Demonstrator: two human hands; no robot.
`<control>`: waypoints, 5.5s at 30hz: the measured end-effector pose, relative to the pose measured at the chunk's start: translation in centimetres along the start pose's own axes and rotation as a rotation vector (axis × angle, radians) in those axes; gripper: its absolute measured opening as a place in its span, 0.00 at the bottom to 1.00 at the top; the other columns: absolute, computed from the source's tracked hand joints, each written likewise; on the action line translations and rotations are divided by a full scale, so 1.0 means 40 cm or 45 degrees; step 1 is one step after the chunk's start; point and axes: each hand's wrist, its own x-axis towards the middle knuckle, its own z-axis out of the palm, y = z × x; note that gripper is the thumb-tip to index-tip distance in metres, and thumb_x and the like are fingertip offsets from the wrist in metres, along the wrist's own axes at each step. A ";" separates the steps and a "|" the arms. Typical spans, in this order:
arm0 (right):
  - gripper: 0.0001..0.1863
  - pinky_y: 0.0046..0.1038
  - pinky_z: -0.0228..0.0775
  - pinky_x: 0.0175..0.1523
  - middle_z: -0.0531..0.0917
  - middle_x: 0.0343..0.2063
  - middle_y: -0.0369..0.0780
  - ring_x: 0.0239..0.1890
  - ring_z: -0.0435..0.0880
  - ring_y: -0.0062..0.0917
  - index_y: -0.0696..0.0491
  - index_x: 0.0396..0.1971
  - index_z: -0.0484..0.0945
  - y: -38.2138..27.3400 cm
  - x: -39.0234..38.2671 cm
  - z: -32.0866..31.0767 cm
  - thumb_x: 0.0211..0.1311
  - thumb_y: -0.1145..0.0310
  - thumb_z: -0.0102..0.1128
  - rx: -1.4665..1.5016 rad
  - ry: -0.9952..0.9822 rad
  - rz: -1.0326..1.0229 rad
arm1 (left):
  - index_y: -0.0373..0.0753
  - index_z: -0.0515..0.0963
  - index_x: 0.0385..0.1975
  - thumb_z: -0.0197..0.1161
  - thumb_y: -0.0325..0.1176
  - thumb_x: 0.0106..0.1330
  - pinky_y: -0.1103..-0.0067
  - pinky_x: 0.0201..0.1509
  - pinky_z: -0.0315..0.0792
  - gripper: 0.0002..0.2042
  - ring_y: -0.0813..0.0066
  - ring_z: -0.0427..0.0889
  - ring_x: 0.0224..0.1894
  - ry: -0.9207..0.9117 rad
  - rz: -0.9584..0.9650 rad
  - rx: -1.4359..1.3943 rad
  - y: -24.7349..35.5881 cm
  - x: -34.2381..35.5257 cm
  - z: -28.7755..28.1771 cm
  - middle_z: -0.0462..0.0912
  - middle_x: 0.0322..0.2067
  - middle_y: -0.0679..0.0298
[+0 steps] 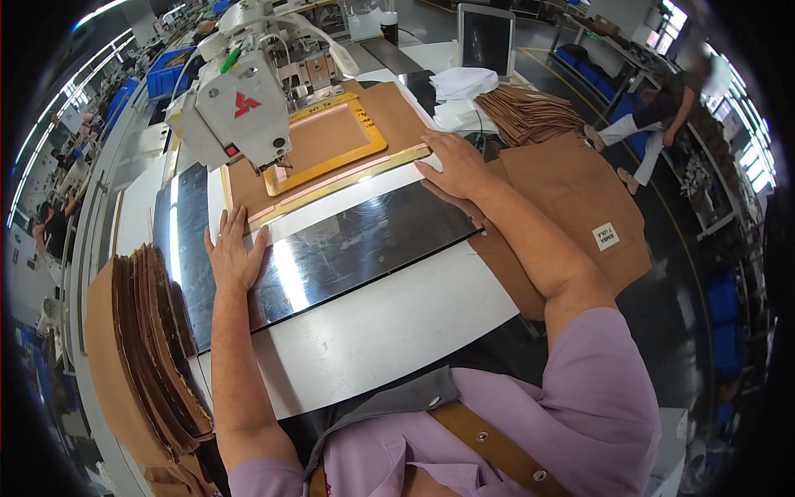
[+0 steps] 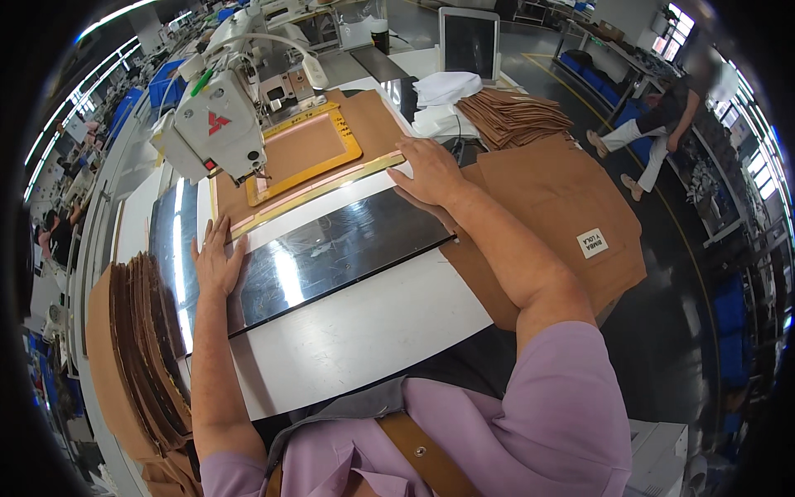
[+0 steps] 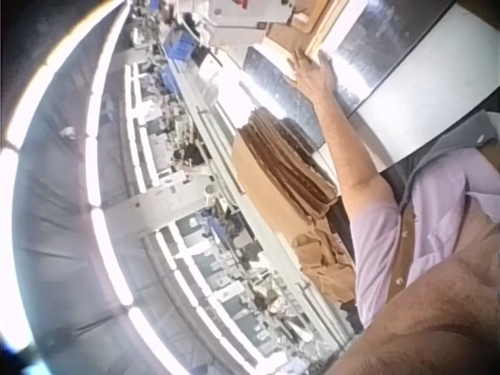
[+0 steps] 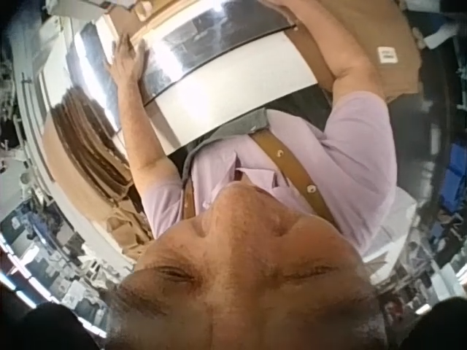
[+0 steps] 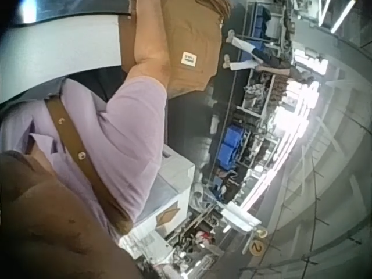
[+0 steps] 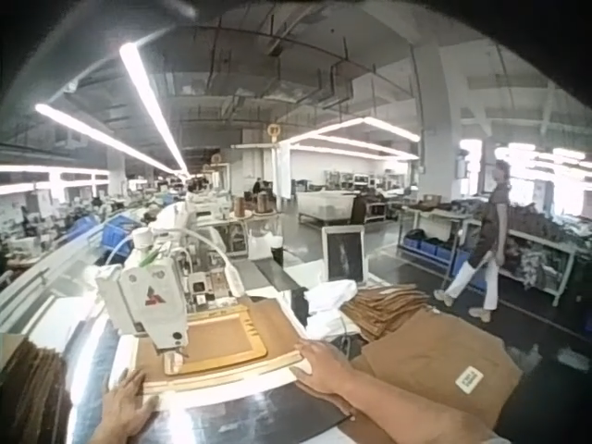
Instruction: Sewing leather patches onto fabric components using an industrial sewing machine.
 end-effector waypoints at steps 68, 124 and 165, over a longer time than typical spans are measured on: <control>0.11 0.21 0.69 0.37 0.83 0.30 0.34 0.32 0.78 0.16 0.54 0.29 0.78 -0.146 0.076 -0.080 0.58 0.67 0.73 0.988 -0.873 0.301 | 0.39 0.83 0.29 0.80 0.41 0.51 0.77 0.32 0.74 0.15 0.76 0.79 0.24 -0.470 0.234 -0.808 0.341 0.044 -0.036 0.83 0.23 0.66; 0.12 0.31 0.75 0.45 0.88 0.29 0.37 0.36 0.85 0.26 0.49 0.29 0.86 0.041 0.567 0.308 0.57 0.56 0.73 0.504 -0.410 0.255 | 0.37 0.79 0.29 0.74 0.27 0.58 0.80 0.38 0.75 0.08 0.79 0.79 0.31 -0.387 0.379 -2.611 0.089 0.519 0.126 0.80 0.28 0.67; 0.04 0.20 0.61 0.24 0.73 0.17 0.30 0.18 0.71 0.15 0.53 0.22 0.75 0.071 0.570 0.356 0.52 0.76 0.62 0.831 -0.343 0.347 | 0.37 0.81 0.43 0.69 0.32 0.61 0.72 0.53 0.74 0.12 0.66 0.81 0.44 0.672 0.041 -1.645 0.008 0.523 0.263 0.82 0.39 0.58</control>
